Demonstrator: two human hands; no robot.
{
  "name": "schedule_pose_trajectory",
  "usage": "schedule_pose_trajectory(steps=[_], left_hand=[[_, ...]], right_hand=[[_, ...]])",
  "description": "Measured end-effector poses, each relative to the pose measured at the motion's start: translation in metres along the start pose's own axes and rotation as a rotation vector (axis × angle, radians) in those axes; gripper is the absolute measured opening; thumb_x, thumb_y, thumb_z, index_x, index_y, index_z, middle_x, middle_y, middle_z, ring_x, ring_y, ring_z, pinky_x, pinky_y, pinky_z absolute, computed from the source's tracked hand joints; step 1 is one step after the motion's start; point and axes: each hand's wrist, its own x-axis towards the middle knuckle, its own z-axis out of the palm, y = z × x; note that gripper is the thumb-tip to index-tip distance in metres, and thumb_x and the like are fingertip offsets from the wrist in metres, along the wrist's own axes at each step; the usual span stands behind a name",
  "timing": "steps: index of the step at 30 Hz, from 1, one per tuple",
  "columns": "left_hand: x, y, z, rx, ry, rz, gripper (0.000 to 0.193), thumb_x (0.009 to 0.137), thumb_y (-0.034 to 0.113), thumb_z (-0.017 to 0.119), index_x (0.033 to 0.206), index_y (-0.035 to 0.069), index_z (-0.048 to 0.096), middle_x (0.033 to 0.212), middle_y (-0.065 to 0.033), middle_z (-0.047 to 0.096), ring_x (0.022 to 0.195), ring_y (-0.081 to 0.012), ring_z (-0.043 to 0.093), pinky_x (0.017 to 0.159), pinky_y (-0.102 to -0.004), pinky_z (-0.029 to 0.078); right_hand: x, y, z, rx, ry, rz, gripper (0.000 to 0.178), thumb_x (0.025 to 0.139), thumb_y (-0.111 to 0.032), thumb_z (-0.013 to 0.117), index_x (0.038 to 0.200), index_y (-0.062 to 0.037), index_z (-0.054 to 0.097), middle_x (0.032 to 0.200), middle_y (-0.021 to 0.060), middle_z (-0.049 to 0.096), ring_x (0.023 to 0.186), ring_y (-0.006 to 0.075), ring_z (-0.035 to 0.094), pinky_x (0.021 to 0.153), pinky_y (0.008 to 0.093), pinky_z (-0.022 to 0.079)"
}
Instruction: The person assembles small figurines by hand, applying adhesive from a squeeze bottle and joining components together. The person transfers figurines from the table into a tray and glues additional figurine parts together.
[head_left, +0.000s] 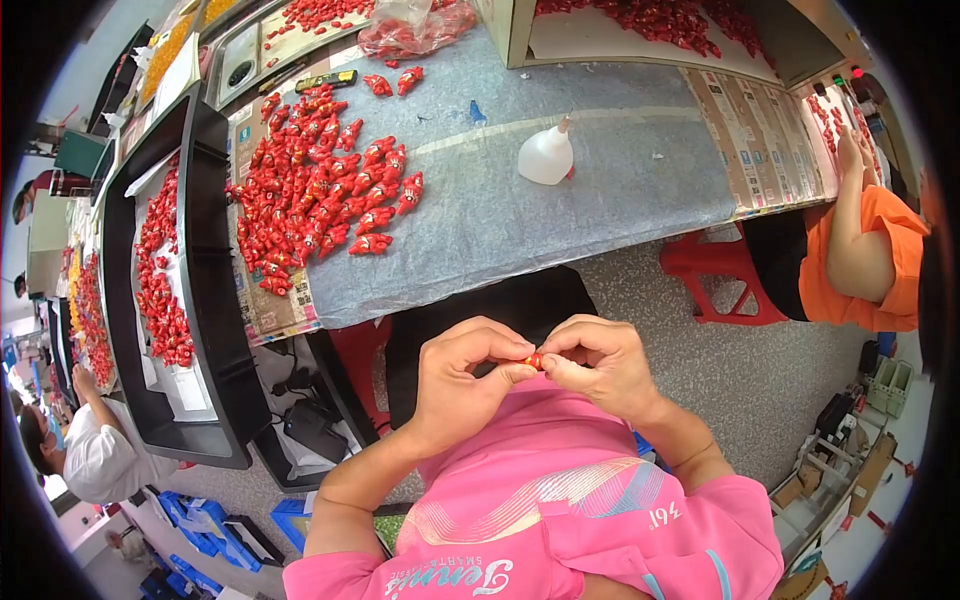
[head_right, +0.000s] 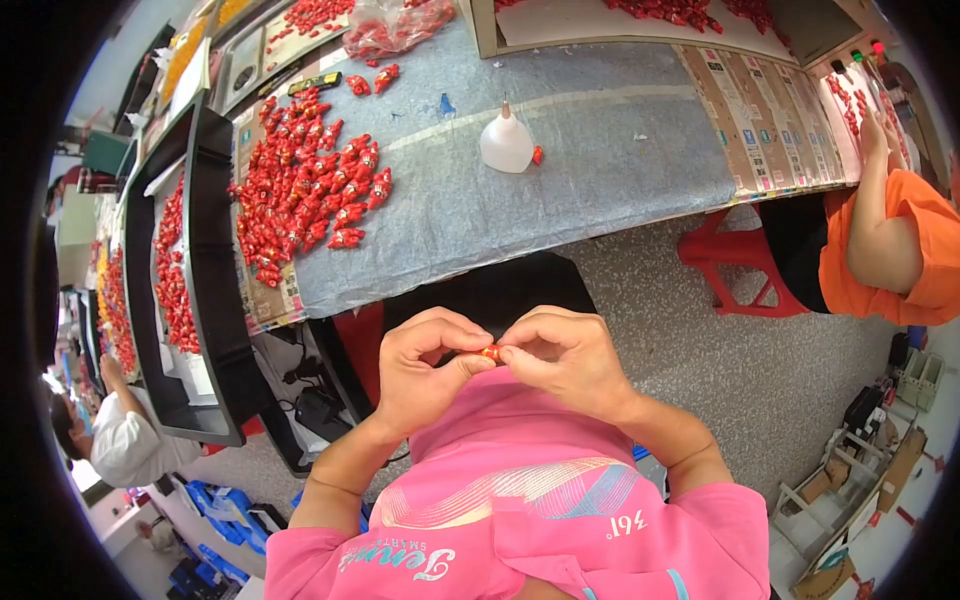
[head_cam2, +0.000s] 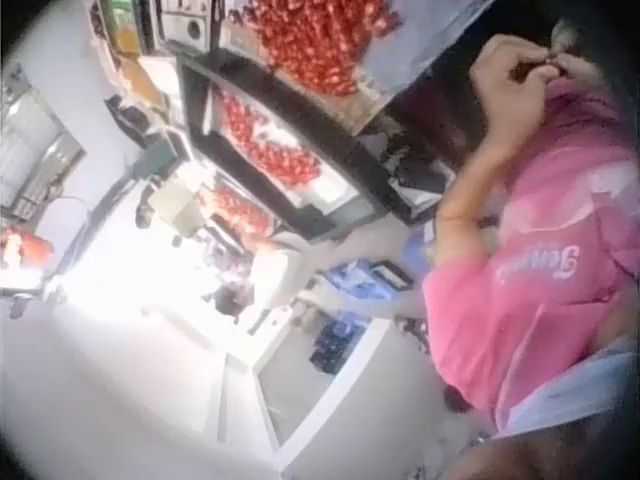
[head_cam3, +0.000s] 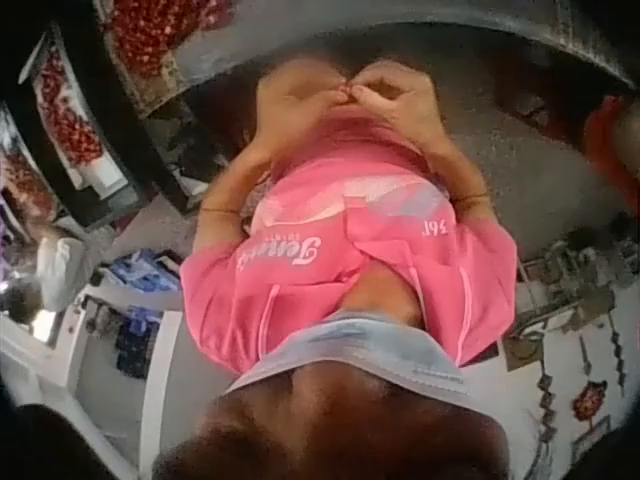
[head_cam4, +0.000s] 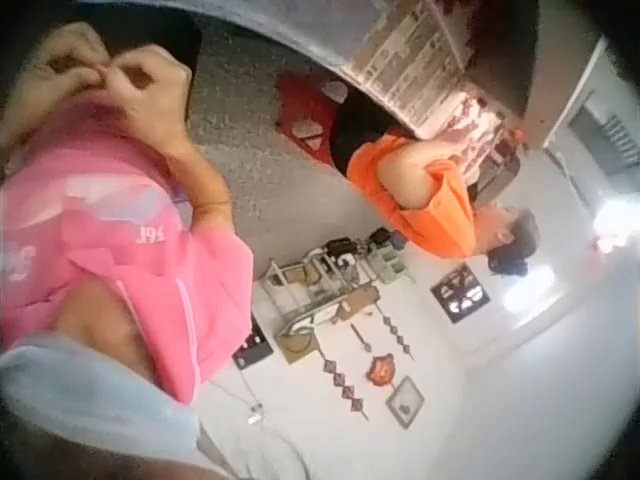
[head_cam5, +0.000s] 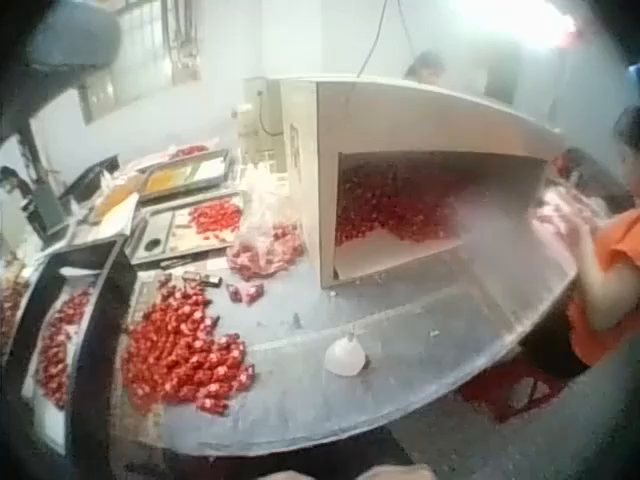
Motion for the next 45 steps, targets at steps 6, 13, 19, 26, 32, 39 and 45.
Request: schedule_pose_trajectory(steps=[6, 13, 19, 26, 32, 39, 45], left_hand=[[0.000, -0.002, 0.001, -0.078, 0.030, -0.047, 0.019, 0.070, -0.011, 0.072, 0.086, -0.002, 0.068, 0.091, -0.0108, 0.063, 0.083, -0.0156, 0.063, 0.075, -0.0254, 0.054], [0.002, 0.000, -0.005, -0.133, 0.000, -0.089, 0.020, 0.070, -0.009, 0.073, 0.088, -0.002, 0.068, 0.091, -0.0106, 0.062, 0.083, -0.0155, 0.063, 0.075, -0.0257, 0.054], [0.003, -0.001, -0.007, -0.156, -0.023, -0.100, 0.020, 0.070, -0.007, 0.074, 0.089, -0.002, 0.068, 0.091, -0.0106, 0.063, 0.082, -0.0153, 0.063, 0.074, -0.0251, 0.054], [0.003, 0.002, -0.007, -0.084, -0.034, -0.048, 0.021, 0.069, -0.007, 0.075, 0.088, -0.002, 0.068, 0.090, -0.0107, 0.063, 0.081, -0.0149, 0.063, 0.073, -0.0243, 0.054], [0.004, 0.000, -0.006, -0.087, -0.022, -0.032, 0.020, 0.069, -0.007, 0.075, 0.087, -0.002, 0.068, 0.089, -0.0109, 0.063, 0.081, -0.0148, 0.063, 0.072, -0.0243, 0.054], [0.006, 0.003, -0.006, -0.172, -0.031, -0.081, 0.015, 0.073, -0.009, 0.070, 0.086, -0.003, 0.067, 0.089, -0.0105, 0.063, 0.082, -0.0148, 0.064, 0.074, -0.0252, 0.054], [0.009, 0.004, -0.006, -0.254, -0.023, -0.110, 0.017, 0.075, -0.010, 0.069, 0.090, -0.004, 0.066, 0.091, -0.0107, 0.062, 0.084, -0.0147, 0.063, 0.077, -0.0256, 0.054]], right_hand=[[0.002, 0.003, 0.000, 0.047, 0.014, 0.029, 0.005, 0.079, 0.001, 0.065, 0.084, 0.0030, 0.066, 0.084, 0.0083, 0.064, 0.075, 0.0123, 0.063, 0.066, 0.0234, 0.052], [0.003, 0.001, -0.001, 0.090, -0.018, 0.071, 0.005, 0.080, 0.000, 0.065, 0.083, 0.0027, 0.067, 0.083, 0.0074, 0.064, 0.077, 0.0110, 0.062, 0.067, 0.0231, 0.050], [0.003, -0.001, -0.003, 0.122, -0.035, 0.102, 0.005, 0.081, -0.001, 0.065, 0.084, 0.0020, 0.067, 0.083, 0.0068, 0.064, 0.077, 0.0102, 0.061, 0.068, 0.0233, 0.049], [0.005, -0.005, -0.002, 0.130, -0.056, 0.135, 0.002, 0.080, 0.000, 0.065, 0.081, 0.0018, 0.066, 0.083, 0.0057, 0.063, 0.076, 0.0097, 0.061, 0.068, 0.0231, 0.049], [0.005, -0.004, -0.001, 0.106, -0.038, 0.090, 0.001, 0.079, 0.001, 0.065, 0.080, 0.0017, 0.065, 0.082, 0.0060, 0.062, 0.075, 0.0101, 0.060, 0.066, 0.0231, 0.049], [0.006, -0.007, -0.002, 0.104, -0.027, 0.099, 0.001, 0.078, 0.000, 0.066, 0.079, 0.0014, 0.065, 0.082, 0.0058, 0.062, 0.075, 0.0101, 0.060, 0.066, 0.0230, 0.049], [0.007, -0.016, -0.007, -0.039, -0.018, 0.024, 0.006, 0.081, -0.003, 0.066, 0.085, 0.0006, 0.067, 0.084, 0.0073, 0.064, 0.074, 0.0109, 0.063, 0.062, 0.0223, 0.050]])
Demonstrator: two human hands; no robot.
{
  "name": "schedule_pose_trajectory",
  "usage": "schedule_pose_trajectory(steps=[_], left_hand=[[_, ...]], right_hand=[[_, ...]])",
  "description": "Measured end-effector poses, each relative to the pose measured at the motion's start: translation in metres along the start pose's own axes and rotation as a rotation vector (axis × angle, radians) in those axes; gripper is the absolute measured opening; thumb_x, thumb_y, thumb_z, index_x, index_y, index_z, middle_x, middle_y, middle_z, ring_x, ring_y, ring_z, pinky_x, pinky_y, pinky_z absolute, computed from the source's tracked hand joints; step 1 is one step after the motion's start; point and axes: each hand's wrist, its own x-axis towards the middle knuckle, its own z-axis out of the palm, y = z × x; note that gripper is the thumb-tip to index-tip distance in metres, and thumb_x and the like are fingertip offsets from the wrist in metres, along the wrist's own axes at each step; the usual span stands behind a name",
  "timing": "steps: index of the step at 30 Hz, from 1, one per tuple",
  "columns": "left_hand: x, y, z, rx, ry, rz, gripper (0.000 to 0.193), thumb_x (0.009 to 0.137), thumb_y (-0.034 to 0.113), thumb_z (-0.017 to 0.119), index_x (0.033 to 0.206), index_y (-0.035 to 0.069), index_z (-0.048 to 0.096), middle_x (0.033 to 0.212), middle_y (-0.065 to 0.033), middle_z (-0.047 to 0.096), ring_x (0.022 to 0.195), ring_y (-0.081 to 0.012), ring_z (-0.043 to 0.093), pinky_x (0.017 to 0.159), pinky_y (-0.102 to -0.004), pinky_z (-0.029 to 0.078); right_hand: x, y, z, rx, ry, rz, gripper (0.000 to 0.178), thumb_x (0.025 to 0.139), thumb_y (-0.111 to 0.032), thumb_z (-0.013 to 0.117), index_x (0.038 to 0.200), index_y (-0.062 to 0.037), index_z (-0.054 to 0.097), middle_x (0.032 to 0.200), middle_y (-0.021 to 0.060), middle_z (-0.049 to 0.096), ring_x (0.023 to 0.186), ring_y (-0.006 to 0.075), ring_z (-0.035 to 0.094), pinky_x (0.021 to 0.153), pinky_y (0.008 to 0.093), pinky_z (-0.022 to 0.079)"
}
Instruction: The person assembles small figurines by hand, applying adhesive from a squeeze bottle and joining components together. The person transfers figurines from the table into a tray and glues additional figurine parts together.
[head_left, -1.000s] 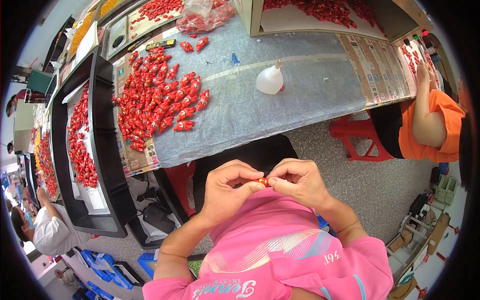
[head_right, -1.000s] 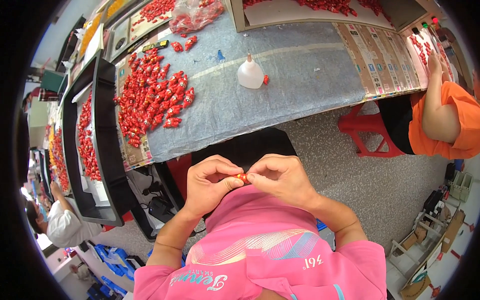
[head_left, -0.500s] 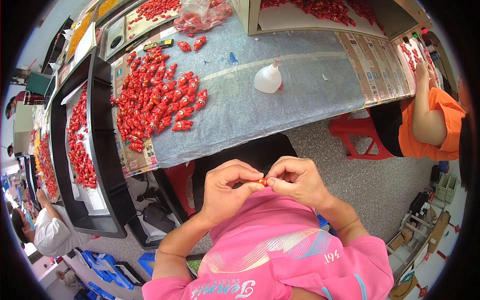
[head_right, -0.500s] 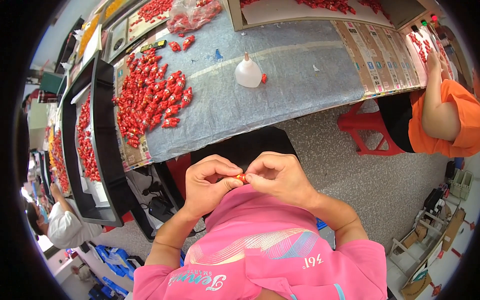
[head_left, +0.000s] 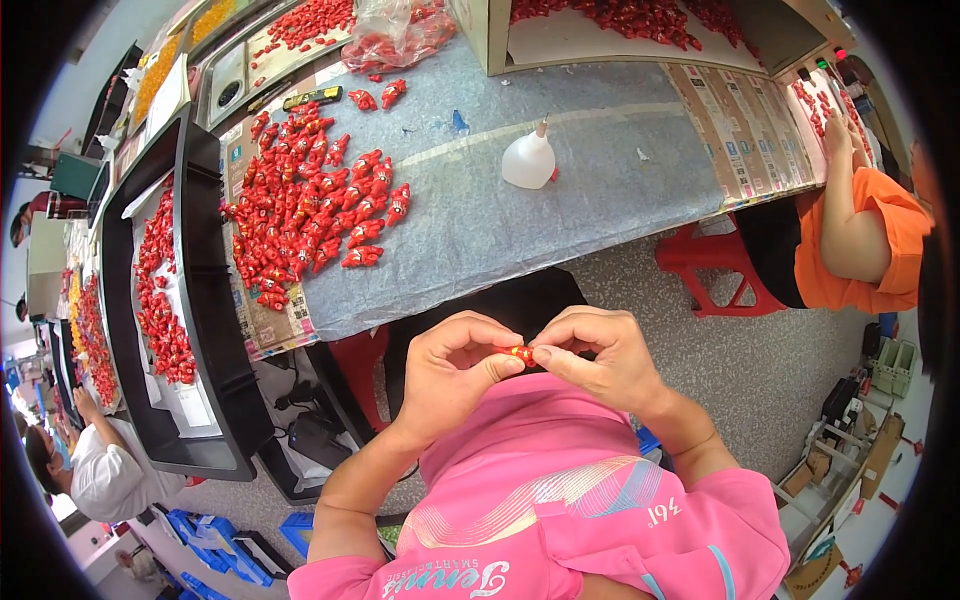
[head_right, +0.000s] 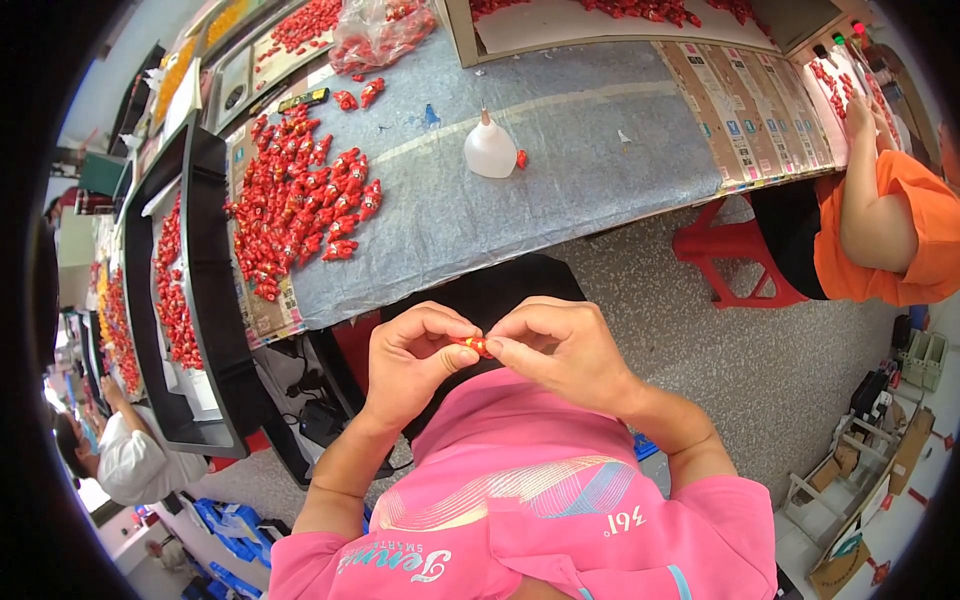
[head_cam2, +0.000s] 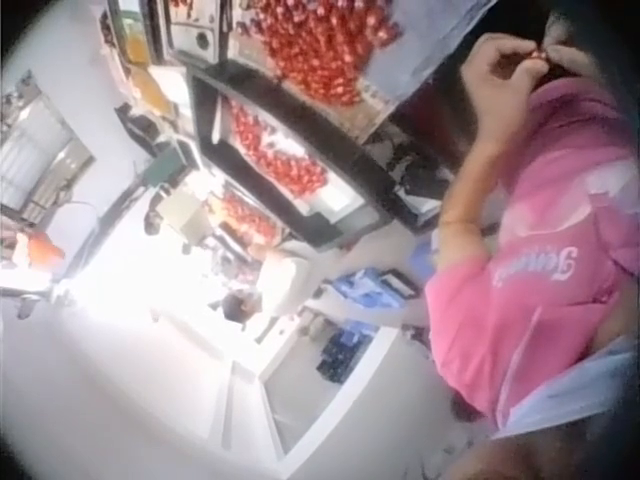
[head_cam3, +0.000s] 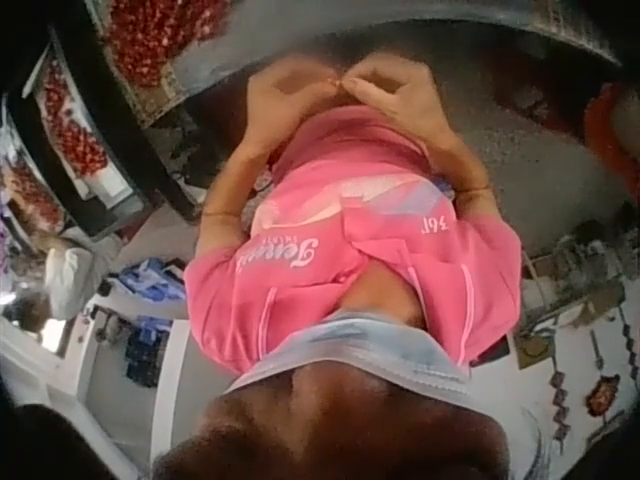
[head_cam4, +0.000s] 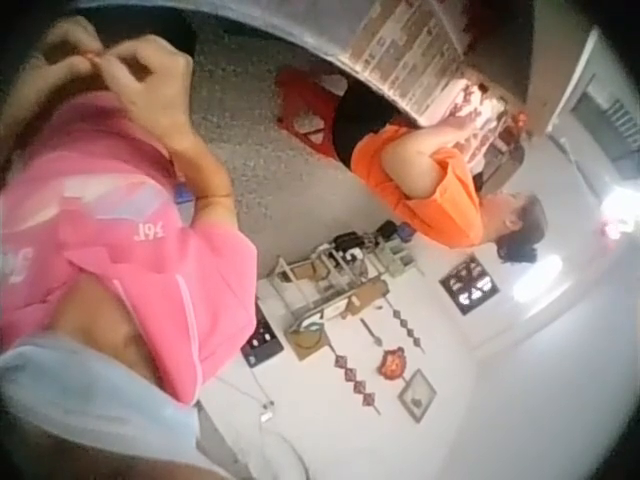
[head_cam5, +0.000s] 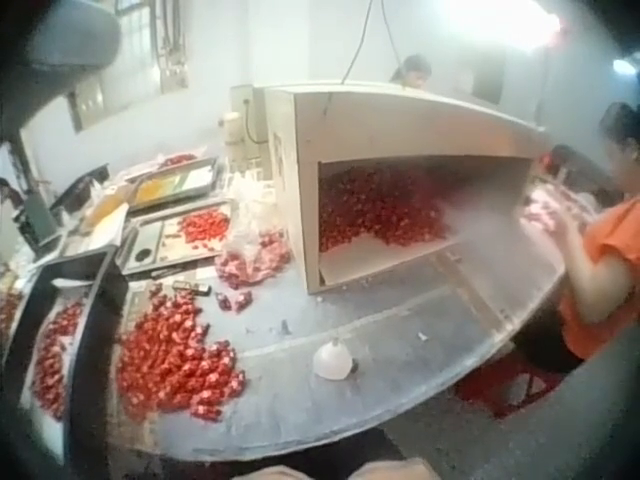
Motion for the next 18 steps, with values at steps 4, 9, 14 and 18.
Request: schedule_pose_trajectory(steps=[4, 9, 14, 18], left_hand=[[-0.001, -0.002, -0.003, -0.136, -0.007, -0.077, 0.019, 0.078, -0.005, 0.068, 0.096, -0.003, 0.063, 0.091, -0.0088, 0.063, 0.083, -0.0134, 0.063, 0.076, -0.0252, 0.053], [-0.001, -0.004, -0.007, -0.294, -0.034, -0.193, 0.019, 0.080, -0.001, 0.068, 0.099, -0.001, 0.063, 0.090, -0.0069, 0.066, 0.081, -0.0116, 0.062, 0.073, -0.0240, 0.052], [0.000, -0.006, -0.007, -0.316, -0.045, -0.205, 0.018, 0.080, -0.001, 0.069, 0.097, -0.002, 0.064, 0.091, -0.0077, 0.065, 0.079, -0.0117, 0.062, 0.072, -0.0240, 0.053], [0.001, -0.005, -0.005, -0.307, -0.031, -0.175, 0.017, 0.079, -0.002, 0.069, 0.095, -0.002, 0.065, 0.091, -0.0082, 0.064, 0.079, -0.0123, 0.063, 0.072, -0.0241, 0.053]], right_hand=[[-0.002, -0.007, 0.002, -0.140, 0.054, -0.249, 0.013, 0.079, -0.001, 0.068, 0.091, 0.0012, 0.067, 0.084, 0.0079, 0.065, 0.072, 0.0137, 0.064, 0.061, 0.0234, 0.051], [-0.001, -0.003, 0.003, -0.360, 0.103, -0.554, 0.021, 0.070, 0.001, 0.074, 0.089, -0.0001, 0.066, 0.081, 0.0102, 0.064, 0.067, 0.0225, 0.061, 0.061, 0.0306, 0.048], [0.002, 0.002, 0.005, -0.338, 0.105, -0.587, 0.022, 0.069, 0.002, 0.073, 0.089, -0.0004, 0.065, 0.079, 0.0097, 0.064, 0.066, 0.0217, 0.061, 0.060, 0.0300, 0.048], [0.003, 0.003, 0.009, -0.325, 0.131, -0.616, 0.023, 0.067, 0.005, 0.073, 0.087, -0.0006, 0.065, 0.078, 0.0096, 0.064, 0.066, 0.0215, 0.061, 0.059, 0.0293, 0.048]])
